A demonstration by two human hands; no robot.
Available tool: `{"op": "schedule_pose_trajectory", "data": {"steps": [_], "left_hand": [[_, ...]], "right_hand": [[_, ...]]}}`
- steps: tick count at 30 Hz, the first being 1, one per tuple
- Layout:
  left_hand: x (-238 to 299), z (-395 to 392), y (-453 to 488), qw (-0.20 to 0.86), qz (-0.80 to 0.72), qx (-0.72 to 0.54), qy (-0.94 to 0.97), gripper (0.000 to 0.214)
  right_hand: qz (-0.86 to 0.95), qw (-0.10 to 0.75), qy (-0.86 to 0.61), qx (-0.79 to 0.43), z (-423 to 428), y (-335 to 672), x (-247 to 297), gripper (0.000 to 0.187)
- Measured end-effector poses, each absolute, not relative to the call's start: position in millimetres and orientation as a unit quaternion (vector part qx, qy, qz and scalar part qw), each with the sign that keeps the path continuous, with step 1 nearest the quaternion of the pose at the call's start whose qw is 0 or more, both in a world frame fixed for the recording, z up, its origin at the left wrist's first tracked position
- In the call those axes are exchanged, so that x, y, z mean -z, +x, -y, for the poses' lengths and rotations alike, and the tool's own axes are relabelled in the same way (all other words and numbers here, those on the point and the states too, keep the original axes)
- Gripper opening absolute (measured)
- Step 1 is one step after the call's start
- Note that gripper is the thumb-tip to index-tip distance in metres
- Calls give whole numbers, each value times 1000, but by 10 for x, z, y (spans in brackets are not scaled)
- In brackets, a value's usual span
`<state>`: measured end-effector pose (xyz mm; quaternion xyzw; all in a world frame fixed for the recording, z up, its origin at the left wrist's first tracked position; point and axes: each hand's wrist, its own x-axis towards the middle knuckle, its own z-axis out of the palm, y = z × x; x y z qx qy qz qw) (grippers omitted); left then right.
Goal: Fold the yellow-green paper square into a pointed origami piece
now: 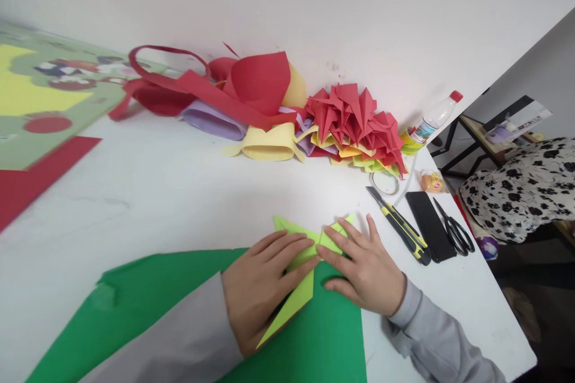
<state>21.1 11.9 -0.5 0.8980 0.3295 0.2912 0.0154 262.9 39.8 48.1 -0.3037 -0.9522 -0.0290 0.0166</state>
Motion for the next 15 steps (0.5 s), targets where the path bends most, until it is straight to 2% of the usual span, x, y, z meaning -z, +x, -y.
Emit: {"op": "schedule_pose_trajectory", "data": {"steps": [9, 15], "left_hand": [[55, -131, 178, 44, -318, -333, 887, 66], [32, -123, 168, 55, -317, -328, 888, 55]], "right_hand": [[954, 26, -295, 48, -382, 2636, -478, 53], [949, 59, -293, 96, -369, 2636, -488, 51]]}}
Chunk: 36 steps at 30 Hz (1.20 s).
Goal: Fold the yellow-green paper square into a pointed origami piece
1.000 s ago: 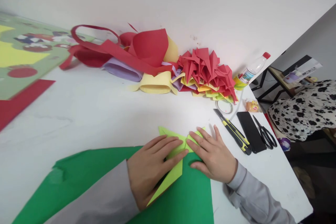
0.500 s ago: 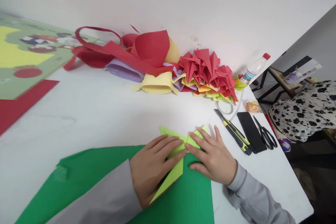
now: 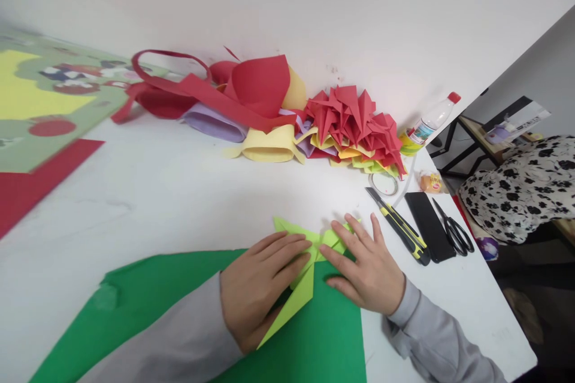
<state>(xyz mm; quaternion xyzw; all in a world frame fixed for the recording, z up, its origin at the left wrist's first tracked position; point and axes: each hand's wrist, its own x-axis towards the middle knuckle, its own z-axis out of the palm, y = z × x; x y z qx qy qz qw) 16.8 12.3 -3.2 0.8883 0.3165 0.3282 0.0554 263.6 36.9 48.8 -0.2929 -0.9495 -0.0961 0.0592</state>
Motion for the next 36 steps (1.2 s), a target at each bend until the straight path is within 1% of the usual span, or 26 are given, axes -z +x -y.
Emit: {"op": "schedule_pose_trajectory", "data": {"steps": [10, 16, 24, 31, 36], "left_hand": [[52, -128, 173, 53, -317, -328, 888, 55], [41, -118, 200, 44, -335, -295, 894, 62], [63, -114, 220, 18, -338, -283, 898, 71], [7, -99, 239, 10, -351, -272, 896, 63], [-80, -92, 269, 16, -369, -263, 891, 56]], "right_hand": [[948, 59, -301, 88, -371, 2648, -459, 48], [951, 65, -292, 79, -375, 2641, -461, 44], [947, 18, -320, 23, -393, 2643, -462, 51], [952, 40, -300, 37, -393, 2648, -446, 48], [953, 44, -300, 23, -400, 2650, -437, 46]]}}
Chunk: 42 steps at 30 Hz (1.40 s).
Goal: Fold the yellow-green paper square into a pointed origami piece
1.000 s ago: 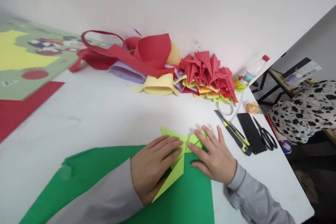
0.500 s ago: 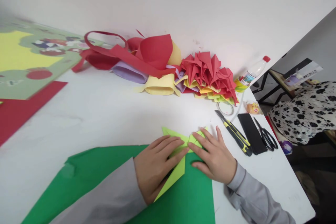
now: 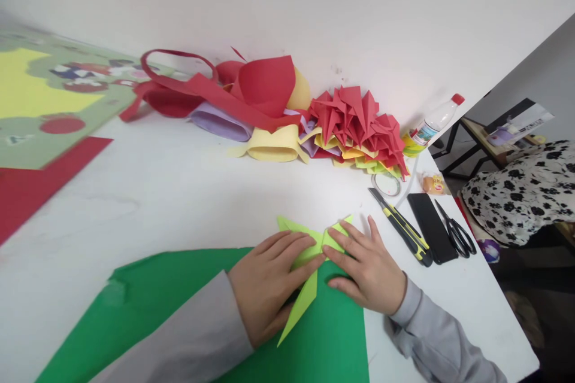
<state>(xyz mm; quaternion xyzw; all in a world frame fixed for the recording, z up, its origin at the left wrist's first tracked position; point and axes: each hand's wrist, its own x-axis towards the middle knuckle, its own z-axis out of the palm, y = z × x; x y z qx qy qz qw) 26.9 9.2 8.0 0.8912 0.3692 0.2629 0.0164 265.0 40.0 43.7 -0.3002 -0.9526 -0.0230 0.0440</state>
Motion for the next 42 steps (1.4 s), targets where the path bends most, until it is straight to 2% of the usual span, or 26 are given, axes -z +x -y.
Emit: {"op": "schedule_pose_trajectory", "data": {"steps": [3, 8, 17, 27, 34, 42], "left_hand": [[-110, -89, 282, 21, -374, -256, 891, 53], [-120, -80, 284, 39, -374, -257, 890, 55], [-129, -90, 281, 43, -372, -264, 889, 54], [-61, -82, 302, 37, -380, -269, 884, 45], [-88, -75, 304, 43, -384, -259, 885, 49], [-82, -77, 318, 49, -395, -254, 881, 53]], "right_hand": [[951, 41, -305, 27, -394, 2641, -437, 47], [947, 19, -314, 56, -389, 2605, -463, 61], [932, 19, -359, 54, -382, 2546, -489, 50], [930, 3, -362, 56, -390, 2518, -470, 62], [907, 8, -420, 40, -490, 2422, -462, 54], [923, 46, -379, 56, -421, 2467, -460, 56]]}}
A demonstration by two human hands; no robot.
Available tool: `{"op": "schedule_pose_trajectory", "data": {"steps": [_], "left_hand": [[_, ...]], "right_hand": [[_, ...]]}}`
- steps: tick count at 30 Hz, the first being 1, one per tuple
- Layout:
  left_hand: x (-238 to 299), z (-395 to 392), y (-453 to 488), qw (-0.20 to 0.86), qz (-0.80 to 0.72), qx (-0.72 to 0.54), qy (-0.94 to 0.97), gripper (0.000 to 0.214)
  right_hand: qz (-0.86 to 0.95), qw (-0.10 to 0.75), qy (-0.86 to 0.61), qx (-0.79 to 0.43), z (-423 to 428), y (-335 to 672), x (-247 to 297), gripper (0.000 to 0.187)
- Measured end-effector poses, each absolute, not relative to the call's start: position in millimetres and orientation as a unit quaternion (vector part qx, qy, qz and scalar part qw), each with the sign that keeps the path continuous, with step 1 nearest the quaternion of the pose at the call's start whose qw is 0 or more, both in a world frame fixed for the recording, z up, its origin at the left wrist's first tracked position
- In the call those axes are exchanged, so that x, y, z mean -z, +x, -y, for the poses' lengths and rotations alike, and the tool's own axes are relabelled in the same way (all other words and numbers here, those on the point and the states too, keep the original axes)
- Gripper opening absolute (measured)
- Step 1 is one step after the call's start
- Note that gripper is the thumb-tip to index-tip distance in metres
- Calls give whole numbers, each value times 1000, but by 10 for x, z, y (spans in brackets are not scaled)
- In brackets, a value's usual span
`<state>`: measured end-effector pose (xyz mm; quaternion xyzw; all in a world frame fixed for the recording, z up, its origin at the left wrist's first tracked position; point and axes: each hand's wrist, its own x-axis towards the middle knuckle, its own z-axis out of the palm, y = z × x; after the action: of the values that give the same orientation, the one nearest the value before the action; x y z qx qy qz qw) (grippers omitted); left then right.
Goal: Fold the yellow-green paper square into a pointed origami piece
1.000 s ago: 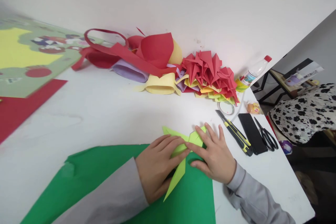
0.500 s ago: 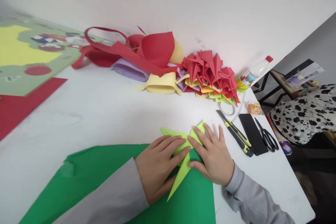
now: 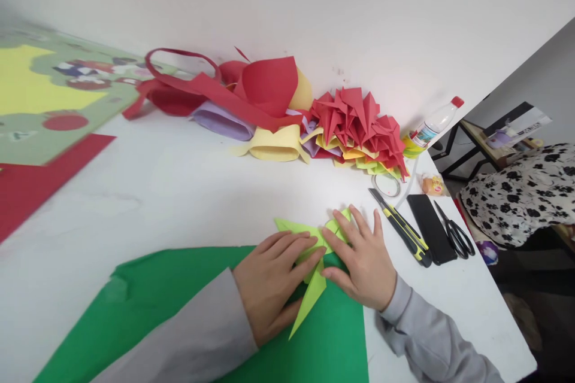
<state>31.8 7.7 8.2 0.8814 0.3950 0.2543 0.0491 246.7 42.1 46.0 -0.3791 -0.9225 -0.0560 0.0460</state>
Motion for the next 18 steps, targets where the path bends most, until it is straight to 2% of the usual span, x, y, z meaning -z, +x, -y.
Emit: {"op": "schedule_pose_trajectory", "data": {"steps": [4, 15, 18], "left_hand": [[-106, -78, 324, 40, -397, -252, 881, 50], [-100, -69, 323, 33, -400, -253, 880, 50], [-101, -68, 323, 31, -398, -250, 882, 50]], "right_hand": [[925, 51, -373, 54, -397, 2468, -452, 48], [910, 30, -411, 36, -498, 2467, -441, 60], [915, 40, -398, 47, -470, 2465, -447, 57]]}}
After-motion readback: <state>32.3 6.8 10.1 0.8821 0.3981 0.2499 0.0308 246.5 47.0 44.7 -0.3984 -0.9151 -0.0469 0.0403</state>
